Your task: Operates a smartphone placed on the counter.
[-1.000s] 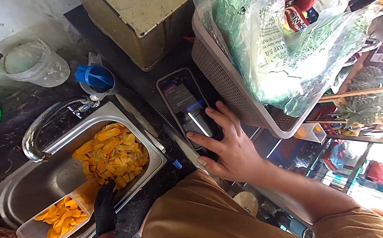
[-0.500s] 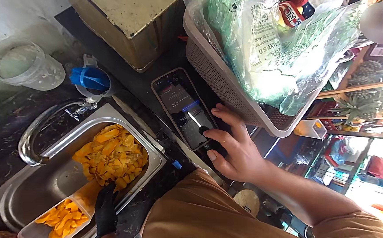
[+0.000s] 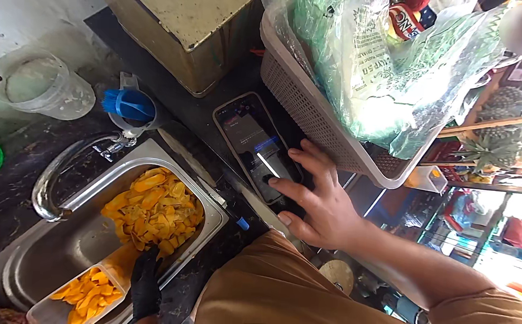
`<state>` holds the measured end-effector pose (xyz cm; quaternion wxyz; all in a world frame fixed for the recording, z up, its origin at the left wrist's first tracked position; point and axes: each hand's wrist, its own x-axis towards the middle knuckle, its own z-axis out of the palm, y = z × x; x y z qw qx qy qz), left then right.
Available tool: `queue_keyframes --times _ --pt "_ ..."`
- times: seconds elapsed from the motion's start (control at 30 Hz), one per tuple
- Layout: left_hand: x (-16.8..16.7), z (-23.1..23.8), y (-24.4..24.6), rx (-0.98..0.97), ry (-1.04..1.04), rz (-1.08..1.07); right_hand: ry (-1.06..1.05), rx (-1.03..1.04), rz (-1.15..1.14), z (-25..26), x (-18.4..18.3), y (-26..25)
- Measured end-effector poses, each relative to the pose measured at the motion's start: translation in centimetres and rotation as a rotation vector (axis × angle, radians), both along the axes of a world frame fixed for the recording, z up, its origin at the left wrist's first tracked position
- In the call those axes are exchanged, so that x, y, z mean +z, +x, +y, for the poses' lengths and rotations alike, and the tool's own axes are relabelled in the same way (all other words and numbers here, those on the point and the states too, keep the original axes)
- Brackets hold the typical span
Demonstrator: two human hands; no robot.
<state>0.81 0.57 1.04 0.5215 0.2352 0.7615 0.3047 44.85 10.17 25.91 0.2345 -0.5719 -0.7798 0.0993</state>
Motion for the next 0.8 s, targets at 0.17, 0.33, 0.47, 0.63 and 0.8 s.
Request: queue_keyframes --times 0.17,0.33,0.47,0.63,0.8 --pt "0.18 0.11 0.07 -0.005 -0.007 0.011 -0.056 0.023 -0.082 0.39 0.15 -0.40" --pt "0.40 0.15 0.28 0.001 0.000 0.002 -0.034 -0.058 0.004 0.31 0.01 -0.18" --pt "0.52 0.18 0.24 -0.018 0.004 -0.006 -0.035 -0.048 0.017 0.36 0.10 -0.06" --pt "0.50 0.05 0.24 -0.025 0.004 0.007 0.001 -0.014 0.094 -0.12 -0.16 0.53" --pt "0.36 0.10 0.14 -0.008 0.002 -0.007 0.000 -0.014 0.113 -0.02 -0.08 0.48"
